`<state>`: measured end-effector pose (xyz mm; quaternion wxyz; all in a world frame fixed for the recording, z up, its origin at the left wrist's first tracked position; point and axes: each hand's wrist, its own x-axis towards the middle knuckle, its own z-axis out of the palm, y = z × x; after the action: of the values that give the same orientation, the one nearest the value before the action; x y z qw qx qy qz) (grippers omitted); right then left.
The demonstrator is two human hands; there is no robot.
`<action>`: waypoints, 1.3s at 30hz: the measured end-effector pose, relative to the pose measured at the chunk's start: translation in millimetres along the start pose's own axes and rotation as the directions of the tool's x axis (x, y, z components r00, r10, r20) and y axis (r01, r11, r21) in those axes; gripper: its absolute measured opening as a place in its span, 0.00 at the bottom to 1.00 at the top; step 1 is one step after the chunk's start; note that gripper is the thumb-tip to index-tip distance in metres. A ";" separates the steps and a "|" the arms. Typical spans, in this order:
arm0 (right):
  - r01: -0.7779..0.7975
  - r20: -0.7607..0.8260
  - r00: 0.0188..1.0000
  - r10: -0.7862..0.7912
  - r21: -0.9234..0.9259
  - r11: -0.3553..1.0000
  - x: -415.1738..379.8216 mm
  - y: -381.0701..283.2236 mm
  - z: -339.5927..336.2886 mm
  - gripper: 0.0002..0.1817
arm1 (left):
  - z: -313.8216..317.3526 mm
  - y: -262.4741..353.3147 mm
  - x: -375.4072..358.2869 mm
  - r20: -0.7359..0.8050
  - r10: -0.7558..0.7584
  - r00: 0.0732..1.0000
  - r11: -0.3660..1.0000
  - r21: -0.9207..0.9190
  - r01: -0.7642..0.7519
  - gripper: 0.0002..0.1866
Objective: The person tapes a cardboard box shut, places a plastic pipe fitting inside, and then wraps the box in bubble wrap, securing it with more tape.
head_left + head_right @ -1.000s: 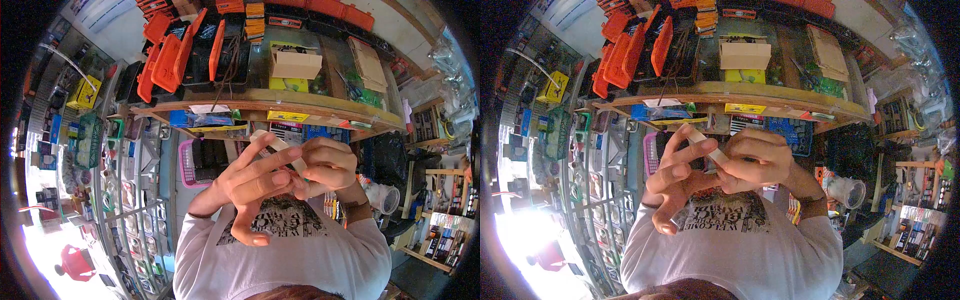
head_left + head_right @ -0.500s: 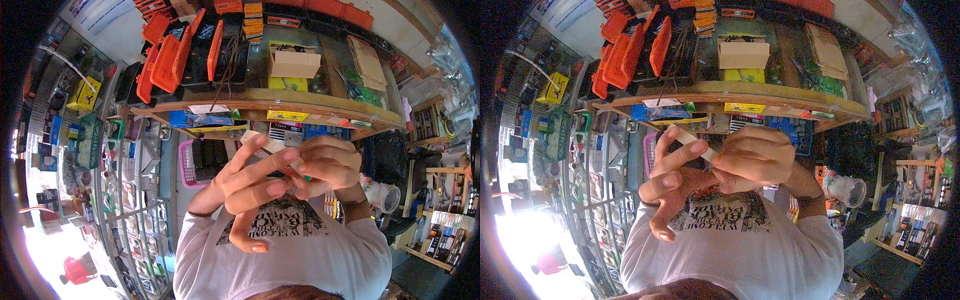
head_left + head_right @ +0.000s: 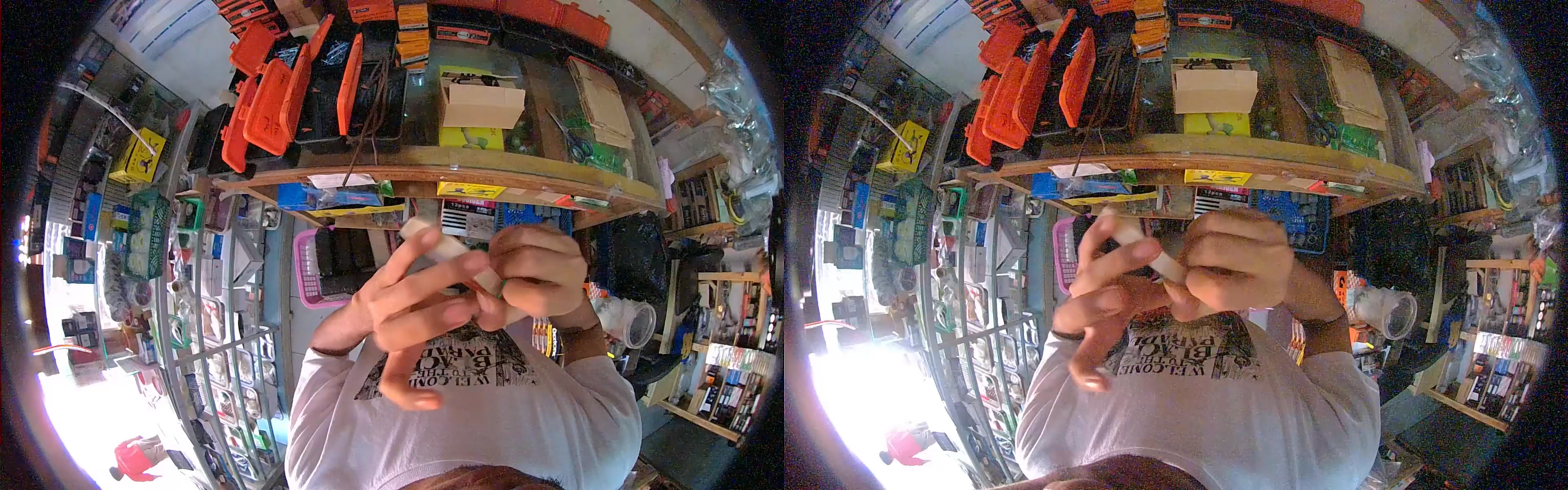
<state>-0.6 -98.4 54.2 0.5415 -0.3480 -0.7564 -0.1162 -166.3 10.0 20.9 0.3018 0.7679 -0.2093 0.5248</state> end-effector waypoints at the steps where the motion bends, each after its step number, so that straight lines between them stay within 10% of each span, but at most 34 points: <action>1: -0.013 0.002 1.000 0.013 0.002 1.000 0.2 -0.2 1.9 0.11 | -1.3 -0.1 -1.9 0.002 -0.019 1.000 1.000 -0.018 0.019 0.35; 4: -0.019 -0.109 0.994 0.023 0.045 0.999 -3.2 3.9 8.5 0.09 | 21.6 -20.1 -0.7 -0.233 0.229 0.945 0.973 0.081 -0.215 0.28; 9: -0.107 -0.071 0.992 0.106 -0.003 0.994 5.0 -1.6 4.8 0.16 | 0.2 -4.5 -0.4 -0.114 0.051 0.992 0.999 0.004 -0.051 0.31; 14: -0.081 -0.123 0.989 0.082 0.019 0.997 1.0 3.7 9.5 0.21 | 24.0 -26.5 5.9 -0.307 0.364 0.879 0.928 0.204 -0.313 0.42; 24: -0.005 -0.057 0.998 0.007 0.031 1.000 -0.2 10.2 8.1 0.12 | 20.3 -18.4 0.3 -0.290 0.226 0.930 0.971 0.140 -0.192 0.55; 39: -0.085 -0.100 0.991 0.084 -0.005 0.996 7.9 5.4 20.8 0.12 | 11.3 -20.8 0.4 -0.291 0.242 0.926 0.967 0.154 -0.204 0.43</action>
<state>-13.8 -79.8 52.2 0.5813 -0.3758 -0.7126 -0.1139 -145.1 17.5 13.2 0.2219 0.6648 -0.2138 0.6805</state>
